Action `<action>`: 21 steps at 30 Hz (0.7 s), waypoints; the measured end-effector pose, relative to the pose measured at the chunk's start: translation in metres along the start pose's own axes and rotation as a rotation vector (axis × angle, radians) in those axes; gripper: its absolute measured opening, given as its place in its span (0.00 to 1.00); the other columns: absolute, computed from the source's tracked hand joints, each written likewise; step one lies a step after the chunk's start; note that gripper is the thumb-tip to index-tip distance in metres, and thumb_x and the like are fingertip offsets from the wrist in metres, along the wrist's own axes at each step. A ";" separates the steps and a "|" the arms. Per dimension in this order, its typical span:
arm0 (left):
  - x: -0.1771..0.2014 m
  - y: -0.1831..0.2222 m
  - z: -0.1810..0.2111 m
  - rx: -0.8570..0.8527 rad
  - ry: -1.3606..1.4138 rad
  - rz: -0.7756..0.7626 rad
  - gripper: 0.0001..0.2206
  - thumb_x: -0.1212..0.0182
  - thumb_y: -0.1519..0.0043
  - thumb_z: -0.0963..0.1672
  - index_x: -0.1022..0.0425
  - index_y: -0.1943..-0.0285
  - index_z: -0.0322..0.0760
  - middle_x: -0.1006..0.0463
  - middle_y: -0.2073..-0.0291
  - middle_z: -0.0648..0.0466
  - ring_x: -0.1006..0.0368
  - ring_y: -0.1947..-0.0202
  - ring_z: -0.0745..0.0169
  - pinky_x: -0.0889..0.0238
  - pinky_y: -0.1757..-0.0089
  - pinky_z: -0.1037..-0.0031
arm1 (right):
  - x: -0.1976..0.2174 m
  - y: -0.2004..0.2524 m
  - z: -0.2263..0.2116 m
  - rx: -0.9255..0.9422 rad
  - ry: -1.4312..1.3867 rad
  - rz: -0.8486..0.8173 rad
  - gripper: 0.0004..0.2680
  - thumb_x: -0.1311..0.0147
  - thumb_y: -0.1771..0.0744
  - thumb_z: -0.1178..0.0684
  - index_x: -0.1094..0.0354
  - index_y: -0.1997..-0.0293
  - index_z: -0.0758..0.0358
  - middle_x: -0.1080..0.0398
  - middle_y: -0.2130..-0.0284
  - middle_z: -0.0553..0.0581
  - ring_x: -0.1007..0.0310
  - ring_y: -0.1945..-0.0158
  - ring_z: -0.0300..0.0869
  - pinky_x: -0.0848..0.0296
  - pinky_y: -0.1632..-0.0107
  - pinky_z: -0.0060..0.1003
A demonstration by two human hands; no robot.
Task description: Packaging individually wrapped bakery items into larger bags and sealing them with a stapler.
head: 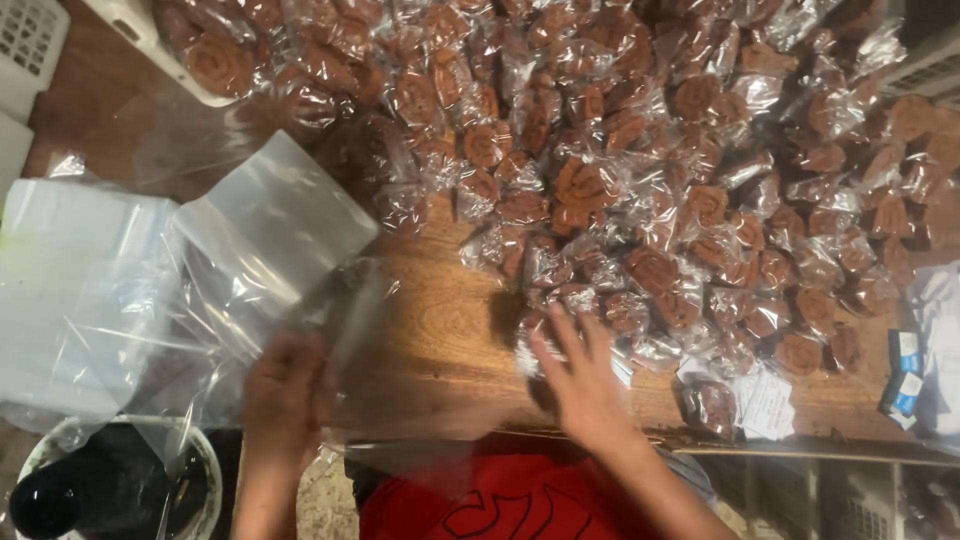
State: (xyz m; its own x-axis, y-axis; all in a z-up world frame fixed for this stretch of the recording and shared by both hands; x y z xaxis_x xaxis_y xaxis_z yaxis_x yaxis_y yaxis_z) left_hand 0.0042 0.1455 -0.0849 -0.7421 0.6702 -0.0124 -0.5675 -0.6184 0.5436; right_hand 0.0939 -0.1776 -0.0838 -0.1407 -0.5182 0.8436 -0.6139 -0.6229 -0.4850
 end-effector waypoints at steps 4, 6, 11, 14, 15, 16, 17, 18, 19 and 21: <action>-0.013 0.000 -0.036 -0.108 -1.020 -0.210 0.17 0.46 0.35 0.54 0.27 0.70 0.42 0.22 0.77 0.53 0.27 0.73 0.54 0.38 0.66 0.63 | 0.008 -0.045 -0.020 -0.053 -0.011 -0.442 0.24 0.63 0.30 0.33 0.53 0.29 0.53 0.49 0.30 0.59 0.55 0.27 0.61 0.60 0.29 0.69; -0.014 -0.005 -0.066 -0.144 -1.282 -0.325 0.19 0.49 0.37 0.59 0.29 0.67 0.48 0.20 0.75 0.53 0.23 0.71 0.47 0.36 0.64 0.58 | 0.019 -0.072 -0.012 -0.078 -0.103 -0.393 0.20 0.62 0.30 0.37 0.36 0.35 0.56 0.37 0.34 0.57 0.42 0.29 0.56 0.53 0.29 0.68; -0.021 -0.007 -0.055 -0.597 -1.063 0.006 0.16 0.44 0.35 0.53 0.30 0.71 0.42 0.23 0.82 0.52 0.26 0.79 0.46 0.36 0.72 0.57 | 0.011 -0.147 0.027 -0.133 -0.400 -0.271 0.09 0.58 0.30 0.70 0.29 0.53 0.74 0.29 0.75 0.54 0.25 0.71 0.41 0.16 0.53 0.34; -0.027 0.004 -0.047 -0.888 -1.049 0.116 0.20 0.41 0.34 0.50 0.37 0.79 0.42 0.34 0.88 0.54 0.36 0.87 0.53 0.46 0.79 0.61 | -0.030 -0.186 0.050 -0.175 -0.096 -0.324 0.21 0.56 0.38 0.76 0.37 0.37 0.74 0.34 0.40 0.74 0.32 0.45 0.64 0.23 0.43 0.58; -0.027 0.005 -0.045 -0.886 -1.051 0.125 0.20 0.41 0.34 0.50 0.37 0.79 0.42 0.34 0.88 0.54 0.36 0.87 0.53 0.46 0.79 0.61 | -0.058 -0.188 0.066 -0.167 -0.101 -0.324 0.21 0.56 0.38 0.76 0.37 0.37 0.74 0.34 0.40 0.74 0.32 0.45 0.64 0.23 0.43 0.58; -0.028 0.005 -0.045 -0.886 -1.070 0.129 0.19 0.42 0.34 0.50 0.36 0.78 0.43 0.33 0.88 0.54 0.35 0.87 0.53 0.46 0.80 0.61 | -0.089 -0.188 0.085 -0.217 0.000 -0.397 0.18 0.61 0.32 0.60 0.43 0.36 0.79 0.35 0.42 0.79 0.36 0.42 0.67 0.35 0.38 0.59; -0.028 0.005 -0.044 -0.886 -1.089 0.134 0.19 0.42 0.34 0.50 0.35 0.78 0.43 0.33 0.89 0.55 0.34 0.87 0.54 0.46 0.81 0.62 | -0.121 -0.187 0.104 -0.265 0.102 -0.470 0.23 0.67 0.27 0.44 0.48 0.34 0.83 0.36 0.45 0.84 0.40 0.39 0.71 0.47 0.34 0.60; -0.027 0.005 -0.043 -0.889 -1.091 0.144 0.19 0.42 0.34 0.50 0.35 0.78 0.43 0.33 0.89 0.55 0.34 0.87 0.54 0.46 0.81 0.62 | -0.111 -0.191 0.092 -0.259 0.097 -0.464 0.23 0.67 0.27 0.44 0.48 0.34 0.83 0.36 0.45 0.84 0.40 0.39 0.71 0.47 0.34 0.60; -0.027 0.004 -0.044 -0.872 -1.088 0.126 0.18 0.42 0.34 0.49 0.35 0.78 0.43 0.34 0.89 0.56 0.37 0.88 0.58 0.47 0.81 0.65 | -0.103 -0.194 0.083 -0.309 0.091 -0.488 0.21 0.64 0.27 0.41 0.41 0.39 0.76 0.34 0.44 0.76 0.38 0.41 0.68 0.39 0.37 0.61; -0.027 0.003 -0.046 -0.854 -1.084 0.107 0.18 0.43 0.34 0.48 0.35 0.79 0.43 0.36 0.90 0.58 0.40 0.89 0.63 0.49 0.82 0.67 | -0.082 -0.193 0.070 -0.361 0.085 -0.514 0.19 0.61 0.28 0.39 0.34 0.44 0.68 0.32 0.43 0.68 0.37 0.43 0.66 0.30 0.41 0.61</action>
Point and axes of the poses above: each hand's wrist, its own y-axis away from the middle knuckle, its own x-axis out of the back of the hand, z = x × y, the point moved 6 cm from there along -y, towards the middle knuckle
